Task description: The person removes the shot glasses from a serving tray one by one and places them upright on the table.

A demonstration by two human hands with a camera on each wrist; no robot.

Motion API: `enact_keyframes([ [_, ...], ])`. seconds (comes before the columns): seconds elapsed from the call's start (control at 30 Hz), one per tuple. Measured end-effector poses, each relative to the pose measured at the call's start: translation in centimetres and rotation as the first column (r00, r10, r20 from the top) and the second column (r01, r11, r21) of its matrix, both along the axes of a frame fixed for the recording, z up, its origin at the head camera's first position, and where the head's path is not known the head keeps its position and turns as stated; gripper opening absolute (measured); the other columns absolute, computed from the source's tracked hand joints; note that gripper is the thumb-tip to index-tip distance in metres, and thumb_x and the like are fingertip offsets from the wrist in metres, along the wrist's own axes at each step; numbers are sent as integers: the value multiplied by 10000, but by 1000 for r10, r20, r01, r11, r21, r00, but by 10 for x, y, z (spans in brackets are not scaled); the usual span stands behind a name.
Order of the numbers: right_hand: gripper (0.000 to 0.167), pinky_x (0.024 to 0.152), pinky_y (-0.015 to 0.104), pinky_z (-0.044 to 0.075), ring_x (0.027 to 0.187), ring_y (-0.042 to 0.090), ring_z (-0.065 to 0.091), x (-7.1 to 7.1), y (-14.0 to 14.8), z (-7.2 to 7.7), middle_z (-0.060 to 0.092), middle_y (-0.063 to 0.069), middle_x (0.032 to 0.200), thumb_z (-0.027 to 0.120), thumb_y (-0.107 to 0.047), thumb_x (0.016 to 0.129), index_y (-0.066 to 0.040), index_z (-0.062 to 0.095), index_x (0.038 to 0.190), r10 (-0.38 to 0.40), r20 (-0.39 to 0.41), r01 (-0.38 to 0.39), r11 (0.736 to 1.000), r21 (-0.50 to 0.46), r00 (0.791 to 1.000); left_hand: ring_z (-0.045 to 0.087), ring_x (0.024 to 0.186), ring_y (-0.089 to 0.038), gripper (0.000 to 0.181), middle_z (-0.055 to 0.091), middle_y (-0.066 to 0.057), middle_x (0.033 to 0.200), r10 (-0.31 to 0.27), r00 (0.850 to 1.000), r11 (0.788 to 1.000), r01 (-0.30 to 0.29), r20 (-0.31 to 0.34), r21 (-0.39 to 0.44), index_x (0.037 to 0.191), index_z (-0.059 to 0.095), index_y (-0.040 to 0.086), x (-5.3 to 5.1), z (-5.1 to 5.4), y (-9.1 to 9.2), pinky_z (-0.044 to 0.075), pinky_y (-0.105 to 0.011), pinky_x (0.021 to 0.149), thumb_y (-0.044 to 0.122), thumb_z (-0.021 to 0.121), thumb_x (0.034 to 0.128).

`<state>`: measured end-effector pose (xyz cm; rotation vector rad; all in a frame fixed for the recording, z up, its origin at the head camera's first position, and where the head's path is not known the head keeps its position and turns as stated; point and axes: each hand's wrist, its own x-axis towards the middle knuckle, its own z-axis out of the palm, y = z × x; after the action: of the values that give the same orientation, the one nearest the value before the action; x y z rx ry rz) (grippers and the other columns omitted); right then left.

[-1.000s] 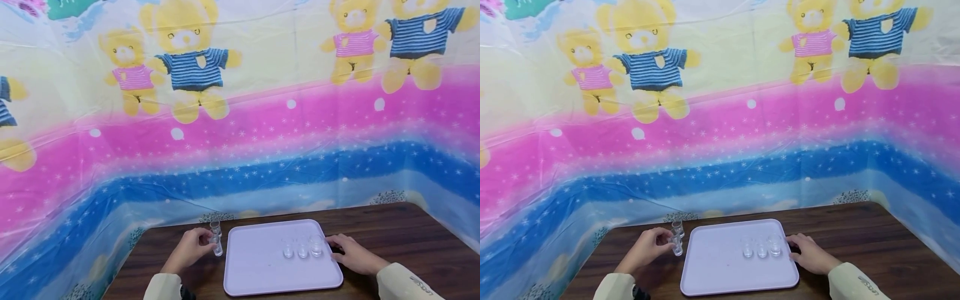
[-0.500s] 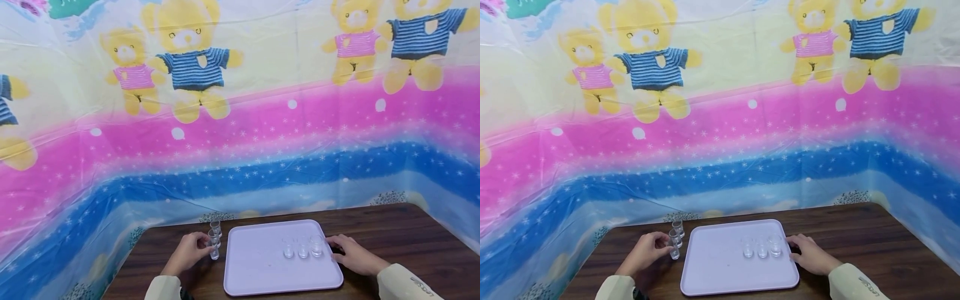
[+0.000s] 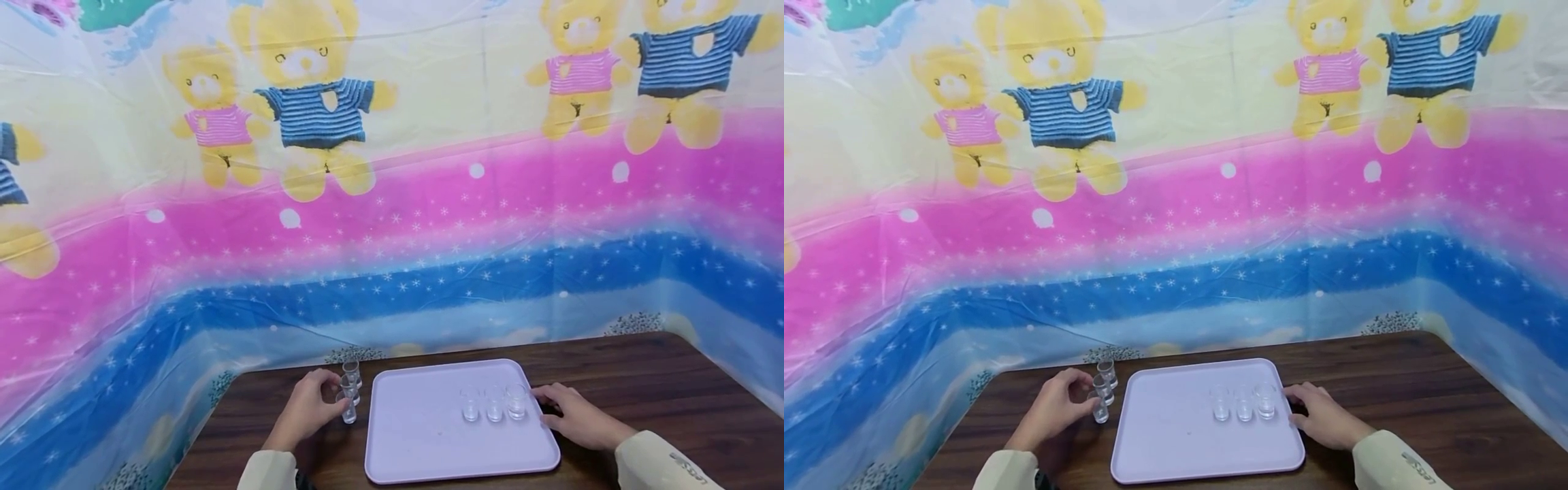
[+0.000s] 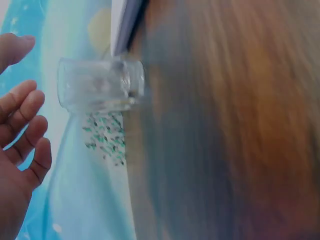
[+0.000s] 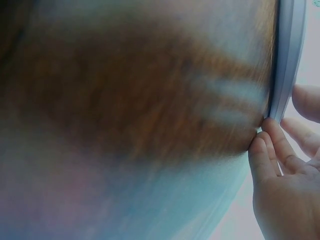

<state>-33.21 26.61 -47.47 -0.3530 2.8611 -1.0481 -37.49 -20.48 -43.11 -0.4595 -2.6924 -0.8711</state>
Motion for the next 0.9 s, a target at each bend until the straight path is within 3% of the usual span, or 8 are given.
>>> enact_keyframes([
  [0.27,430,892,528,411,1119,320,485,0,3,-3,542,64,1172,669,-138,878,-83,549,1288,-17,5,17,1000,1,1000,545,804,-223,262,572,-32,896,-166,986,986,165,-36,-24,955,637,104,3,8,38,461,-293,660,184,795,762],
  [0.5,423,895,527,405,1116,302,483,2,4,-3,541,55,1170,667,-136,880,-94,552,1285,-19,6,19,1000,0,1000,549,814,-233,279,590,-23,905,-298,955,954,298,-1,-39,1005,637,94,-1,6,83,453,-287,665,212,774,793],
  [0.7,417,898,524,406,1117,300,486,1,0,-2,540,53,1171,661,-131,885,-97,553,1286,-14,2,14,1000,-1,1000,556,823,-216,277,577,25,895,-365,931,930,365,6,-42,997,637,112,-2,5,111,451,-267,673,226,778,788],
  [0.9,410,885,525,411,1097,307,494,1,0,2,545,58,1150,666,-147,883,-86,561,1274,13,-30,-13,1000,4,999,560,829,-204,304,572,39,886,-398,917,916,398,16,-42,1005,641,94,-1,6,132,451,-251,687,239,784,779],
])
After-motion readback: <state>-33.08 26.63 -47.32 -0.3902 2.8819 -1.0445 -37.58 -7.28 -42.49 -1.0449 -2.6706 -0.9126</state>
